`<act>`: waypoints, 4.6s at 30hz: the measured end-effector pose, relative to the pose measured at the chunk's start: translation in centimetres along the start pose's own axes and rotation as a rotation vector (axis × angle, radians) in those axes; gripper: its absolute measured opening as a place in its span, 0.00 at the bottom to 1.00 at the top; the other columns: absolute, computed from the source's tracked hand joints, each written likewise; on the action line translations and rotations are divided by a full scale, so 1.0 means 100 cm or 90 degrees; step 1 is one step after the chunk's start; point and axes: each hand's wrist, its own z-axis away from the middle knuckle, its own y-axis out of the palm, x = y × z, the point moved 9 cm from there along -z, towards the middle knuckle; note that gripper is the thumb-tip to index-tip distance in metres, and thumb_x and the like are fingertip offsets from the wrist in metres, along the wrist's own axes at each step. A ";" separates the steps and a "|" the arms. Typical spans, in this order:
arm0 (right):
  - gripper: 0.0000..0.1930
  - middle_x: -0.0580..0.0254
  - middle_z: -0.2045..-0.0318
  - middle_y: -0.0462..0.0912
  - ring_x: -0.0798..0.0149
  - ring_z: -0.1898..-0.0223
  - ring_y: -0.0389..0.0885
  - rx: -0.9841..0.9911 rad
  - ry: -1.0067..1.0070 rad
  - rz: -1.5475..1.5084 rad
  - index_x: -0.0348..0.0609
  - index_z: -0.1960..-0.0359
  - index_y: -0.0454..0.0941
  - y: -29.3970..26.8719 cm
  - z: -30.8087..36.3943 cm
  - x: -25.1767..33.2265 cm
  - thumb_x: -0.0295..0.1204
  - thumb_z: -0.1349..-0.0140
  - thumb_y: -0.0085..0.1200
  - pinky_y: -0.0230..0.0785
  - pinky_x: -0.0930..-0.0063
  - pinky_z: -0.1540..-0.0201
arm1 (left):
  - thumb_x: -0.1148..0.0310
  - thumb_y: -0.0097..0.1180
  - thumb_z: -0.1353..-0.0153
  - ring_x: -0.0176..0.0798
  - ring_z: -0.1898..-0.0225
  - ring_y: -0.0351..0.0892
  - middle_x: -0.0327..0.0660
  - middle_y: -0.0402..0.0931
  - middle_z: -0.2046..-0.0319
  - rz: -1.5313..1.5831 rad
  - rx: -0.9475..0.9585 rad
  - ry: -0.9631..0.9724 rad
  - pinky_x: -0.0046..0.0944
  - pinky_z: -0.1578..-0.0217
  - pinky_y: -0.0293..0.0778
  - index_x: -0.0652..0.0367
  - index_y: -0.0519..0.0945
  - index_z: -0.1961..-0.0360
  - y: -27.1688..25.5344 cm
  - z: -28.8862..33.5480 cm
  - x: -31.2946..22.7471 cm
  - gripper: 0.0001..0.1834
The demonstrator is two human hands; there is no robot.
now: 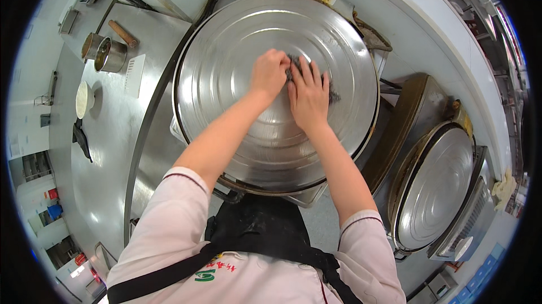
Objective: The person scrubs a large metal lid with a steel wool pad, then wipes it with a cloth. The person rinses the steel wool pad in a sink. The lid remains on the equipment after cleaning.
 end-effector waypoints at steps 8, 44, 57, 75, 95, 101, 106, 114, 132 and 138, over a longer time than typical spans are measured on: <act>0.28 0.52 0.24 0.67 0.45 0.25 0.63 0.185 -0.075 -0.103 0.40 0.32 0.76 0.020 0.106 0.074 0.34 0.34 0.58 0.53 0.40 0.23 | 0.78 0.57 0.38 0.59 0.63 0.81 0.50 0.79 0.68 0.001 0.106 -0.132 0.56 0.62 0.76 0.60 0.79 0.70 -0.052 0.126 0.014 0.04; 0.32 0.55 0.20 0.61 0.46 0.20 0.57 -0.044 0.255 0.203 0.46 0.23 0.66 0.007 -0.055 -0.116 0.40 0.27 0.49 0.43 0.40 0.19 | 0.73 0.64 0.44 0.57 0.52 0.86 0.51 0.85 0.57 0.014 0.239 0.141 0.52 0.49 0.82 0.59 0.86 0.64 0.144 -0.138 -0.039 0.07; 0.24 0.63 0.26 0.72 0.52 0.24 0.65 0.029 -0.033 0.018 0.52 0.31 0.77 0.131 -0.212 0.026 0.41 0.26 0.51 0.48 0.42 0.20 | 0.73 0.65 0.40 0.56 0.65 0.87 0.49 0.86 0.70 -0.163 -0.039 -0.130 0.52 0.59 0.80 0.60 0.86 0.67 -0.057 -0.165 0.181 0.03; 0.26 0.50 0.23 0.66 0.44 0.21 0.59 -0.130 0.432 0.114 0.47 0.25 0.69 -0.050 0.036 -0.196 0.41 0.19 0.40 0.48 0.42 0.21 | 0.74 0.62 0.44 0.58 0.54 0.85 0.52 0.82 0.60 0.103 0.285 0.231 0.52 0.52 0.82 0.61 0.85 0.67 0.241 -0.102 -0.152 0.04; 0.25 0.49 0.33 0.78 0.46 0.29 0.70 0.063 -0.175 -0.065 0.35 0.37 0.78 0.196 -0.207 0.166 0.31 0.35 0.54 0.54 0.45 0.23 | 0.70 0.59 0.37 0.63 0.57 0.83 0.55 0.83 0.60 -0.120 -0.072 -0.171 0.57 0.55 0.78 0.61 0.86 0.62 -0.143 -0.074 0.243 0.08; 0.26 0.50 0.27 0.70 0.48 0.25 0.64 0.188 -0.272 -0.206 0.30 0.35 0.77 0.174 -0.087 0.237 0.27 0.34 0.49 0.46 0.48 0.19 | 0.76 0.56 0.35 0.62 0.60 0.79 0.51 0.78 0.65 -0.237 -0.078 -0.227 0.56 0.60 0.75 0.62 0.77 0.65 -0.198 0.066 0.212 0.01; 0.25 0.52 0.25 0.67 0.50 0.24 0.63 0.262 -0.310 -0.223 0.32 0.34 0.77 0.123 0.028 0.229 0.28 0.31 0.48 0.50 0.52 0.19 | 0.77 0.54 0.38 0.61 0.58 0.80 0.51 0.77 0.65 -0.289 0.078 -0.214 0.55 0.60 0.76 0.61 0.77 0.63 -0.191 0.155 0.136 0.03; 0.13 0.54 0.41 0.86 0.48 0.38 0.83 0.103 -0.158 -0.205 0.38 0.49 0.87 -0.029 0.107 0.040 0.21 0.34 0.58 0.74 0.53 0.34 | 0.74 0.62 0.33 0.51 0.57 0.84 0.49 0.83 0.60 0.131 0.250 -0.185 0.44 0.56 0.79 0.64 0.82 0.53 -0.046 0.155 -0.024 0.09; 0.17 0.46 0.47 0.87 0.50 0.45 0.86 -0.082 0.391 -0.546 0.31 0.43 0.81 -0.065 0.115 -0.075 0.20 0.32 0.50 0.78 0.60 0.38 | 0.71 0.60 0.28 0.50 0.28 0.72 0.51 0.73 0.29 0.267 0.130 -0.232 0.47 0.33 0.73 0.60 0.75 0.30 -0.081 0.107 -0.087 0.26; 0.23 0.48 0.32 0.77 0.46 0.28 0.72 -0.026 0.053 -0.173 0.35 0.39 0.81 -0.070 0.123 0.021 0.25 0.38 0.58 0.65 0.53 0.26 | 0.74 0.56 0.30 0.66 0.23 0.60 0.59 0.63 0.24 0.020 0.231 0.157 0.57 0.25 0.59 0.63 0.74 0.29 -0.040 0.133 -0.107 0.27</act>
